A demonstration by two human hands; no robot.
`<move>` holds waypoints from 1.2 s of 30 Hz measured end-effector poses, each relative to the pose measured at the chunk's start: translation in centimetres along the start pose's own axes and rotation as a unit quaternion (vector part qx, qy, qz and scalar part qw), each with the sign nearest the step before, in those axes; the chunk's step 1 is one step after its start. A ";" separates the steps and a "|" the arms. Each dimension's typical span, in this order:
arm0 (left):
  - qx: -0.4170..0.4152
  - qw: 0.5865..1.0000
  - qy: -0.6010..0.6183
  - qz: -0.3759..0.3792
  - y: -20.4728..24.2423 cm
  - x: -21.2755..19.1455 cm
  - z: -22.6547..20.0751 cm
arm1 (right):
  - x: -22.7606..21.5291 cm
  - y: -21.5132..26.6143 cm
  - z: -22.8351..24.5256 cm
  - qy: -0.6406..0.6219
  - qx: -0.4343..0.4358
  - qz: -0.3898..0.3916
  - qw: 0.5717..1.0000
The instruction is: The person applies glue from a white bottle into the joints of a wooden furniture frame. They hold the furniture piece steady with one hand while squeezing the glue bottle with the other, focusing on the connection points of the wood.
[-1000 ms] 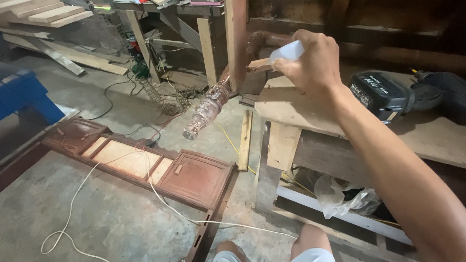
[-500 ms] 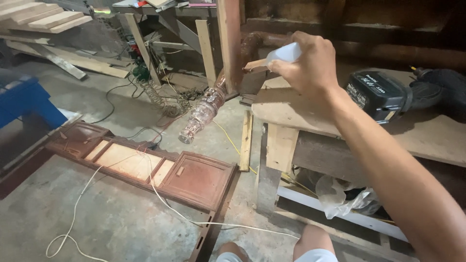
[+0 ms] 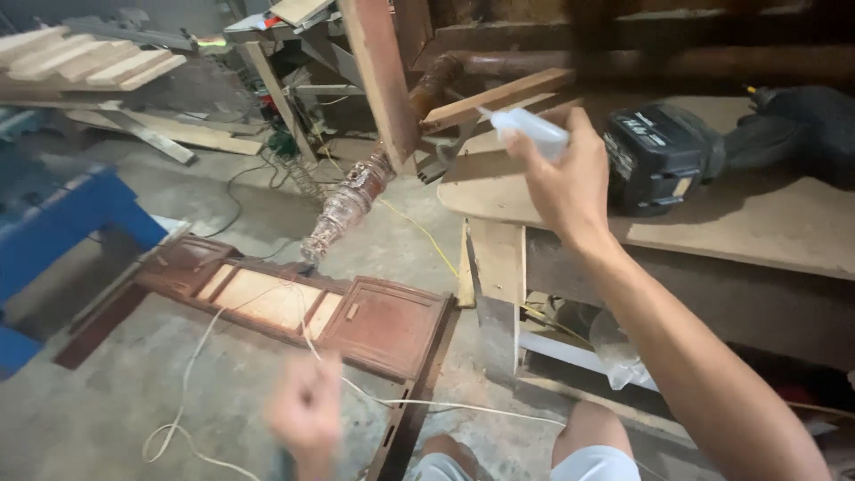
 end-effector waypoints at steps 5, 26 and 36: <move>0.431 0.898 0.020 0.089 -14.4 3.0 -19.6 | -0.5 0.1 -2.1 -0.091 0.133 0.014 0.987; 0.546 0.665 -0.475 0.187 -21.7 17.4 -24.7 | -1.5 0.5 -1.3 -0.134 0.188 0.115 0.966; 0.627 0.746 -0.221 0.030 -21.7 14.5 -22.3 | 0.0 -0.8 0.1 -0.092 0.075 0.113 0.986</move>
Point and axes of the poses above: each hand's wrist, its own y-axis away from the middle knuckle, its own x-axis out of the palm, z = x × y, the point moved 4 cm from there along -y, towards the middle knuckle, and after that the axes turned 8 degrees about -x, right-handed, at the moved point
